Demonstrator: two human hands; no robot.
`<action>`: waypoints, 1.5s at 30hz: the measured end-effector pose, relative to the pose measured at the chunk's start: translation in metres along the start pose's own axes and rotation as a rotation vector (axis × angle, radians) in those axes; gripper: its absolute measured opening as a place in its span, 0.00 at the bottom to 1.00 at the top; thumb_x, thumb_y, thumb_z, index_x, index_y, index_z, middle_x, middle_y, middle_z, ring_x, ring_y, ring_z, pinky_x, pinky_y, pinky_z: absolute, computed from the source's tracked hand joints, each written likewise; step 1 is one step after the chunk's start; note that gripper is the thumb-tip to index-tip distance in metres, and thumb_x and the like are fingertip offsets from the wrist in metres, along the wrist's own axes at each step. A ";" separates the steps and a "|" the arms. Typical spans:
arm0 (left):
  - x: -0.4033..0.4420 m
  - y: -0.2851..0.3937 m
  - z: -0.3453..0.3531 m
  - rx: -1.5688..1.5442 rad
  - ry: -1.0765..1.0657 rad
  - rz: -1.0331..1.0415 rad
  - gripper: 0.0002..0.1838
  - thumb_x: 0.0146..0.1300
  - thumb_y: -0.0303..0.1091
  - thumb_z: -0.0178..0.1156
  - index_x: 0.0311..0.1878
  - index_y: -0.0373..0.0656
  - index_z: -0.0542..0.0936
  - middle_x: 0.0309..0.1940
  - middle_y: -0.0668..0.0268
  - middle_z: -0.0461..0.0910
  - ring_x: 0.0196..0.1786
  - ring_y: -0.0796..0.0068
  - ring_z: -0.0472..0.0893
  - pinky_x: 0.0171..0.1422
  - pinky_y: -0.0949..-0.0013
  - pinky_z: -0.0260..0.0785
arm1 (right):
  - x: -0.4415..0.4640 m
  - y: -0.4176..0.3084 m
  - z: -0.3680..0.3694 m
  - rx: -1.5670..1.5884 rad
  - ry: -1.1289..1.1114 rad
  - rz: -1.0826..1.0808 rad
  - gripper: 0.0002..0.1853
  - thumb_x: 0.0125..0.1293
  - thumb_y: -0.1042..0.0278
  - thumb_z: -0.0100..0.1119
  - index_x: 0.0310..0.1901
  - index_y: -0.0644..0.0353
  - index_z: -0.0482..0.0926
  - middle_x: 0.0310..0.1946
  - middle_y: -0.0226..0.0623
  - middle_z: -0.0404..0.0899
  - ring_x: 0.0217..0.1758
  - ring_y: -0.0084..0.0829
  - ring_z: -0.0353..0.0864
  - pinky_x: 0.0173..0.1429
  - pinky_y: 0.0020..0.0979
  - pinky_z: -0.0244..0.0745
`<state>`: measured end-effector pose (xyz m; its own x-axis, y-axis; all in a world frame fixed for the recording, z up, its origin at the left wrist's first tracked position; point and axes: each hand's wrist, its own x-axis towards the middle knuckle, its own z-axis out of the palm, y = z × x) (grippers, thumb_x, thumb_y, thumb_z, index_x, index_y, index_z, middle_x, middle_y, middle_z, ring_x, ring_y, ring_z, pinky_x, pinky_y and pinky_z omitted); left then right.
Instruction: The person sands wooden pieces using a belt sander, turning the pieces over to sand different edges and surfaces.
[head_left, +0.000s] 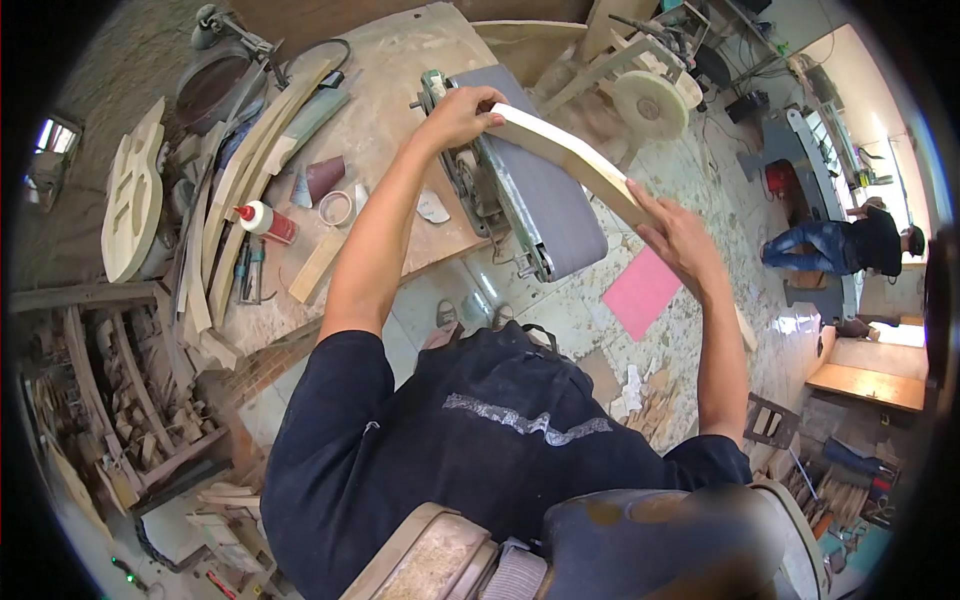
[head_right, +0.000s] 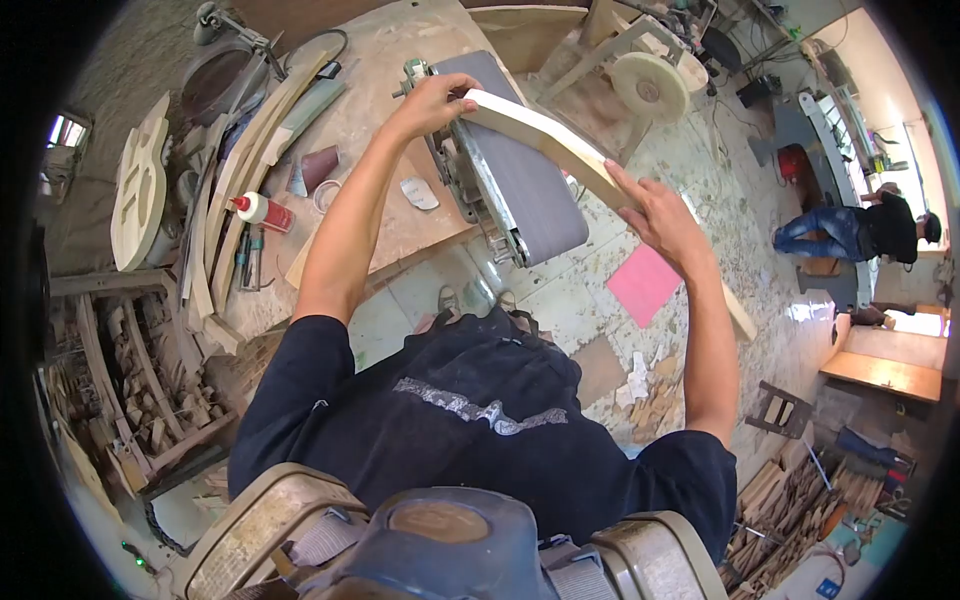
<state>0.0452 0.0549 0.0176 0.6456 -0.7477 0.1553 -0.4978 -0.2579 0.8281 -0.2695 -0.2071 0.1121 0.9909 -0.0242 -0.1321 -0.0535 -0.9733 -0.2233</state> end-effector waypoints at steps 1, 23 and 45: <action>0.003 0.000 0.002 -0.018 -0.007 0.014 0.15 0.66 0.31 0.71 0.54 0.40 0.85 0.43 0.60 0.89 0.47 0.70 0.86 0.56 0.64 0.76 | -0.003 -0.001 -0.001 0.005 -0.017 0.006 0.42 0.69 0.68 0.65 0.82 0.36 0.59 0.39 0.47 0.79 0.45 0.50 0.80 0.53 0.49 0.74; 0.005 -0.014 -0.017 0.020 -0.034 -0.021 0.11 0.69 0.28 0.67 0.53 0.41 0.85 0.44 0.64 0.88 0.49 0.72 0.85 0.57 0.66 0.75 | 0.008 -0.013 0.006 0.029 -0.015 -0.092 0.42 0.70 0.66 0.65 0.82 0.39 0.57 0.47 0.51 0.82 0.51 0.53 0.81 0.57 0.50 0.75; 0.033 -0.035 -0.021 -0.011 -0.151 0.033 0.13 0.69 0.23 0.63 0.55 0.42 0.83 0.46 0.65 0.87 0.53 0.70 0.85 0.60 0.65 0.74 | -0.008 -0.080 0.033 -0.044 0.014 0.037 0.45 0.67 0.66 0.64 0.83 0.50 0.53 0.43 0.54 0.83 0.46 0.57 0.85 0.51 0.52 0.80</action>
<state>0.0964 0.0518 0.0047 0.5340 -0.8395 0.1009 -0.5104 -0.2249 0.8300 -0.2774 -0.1211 0.0989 0.9900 -0.0636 -0.1256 -0.0853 -0.9807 -0.1757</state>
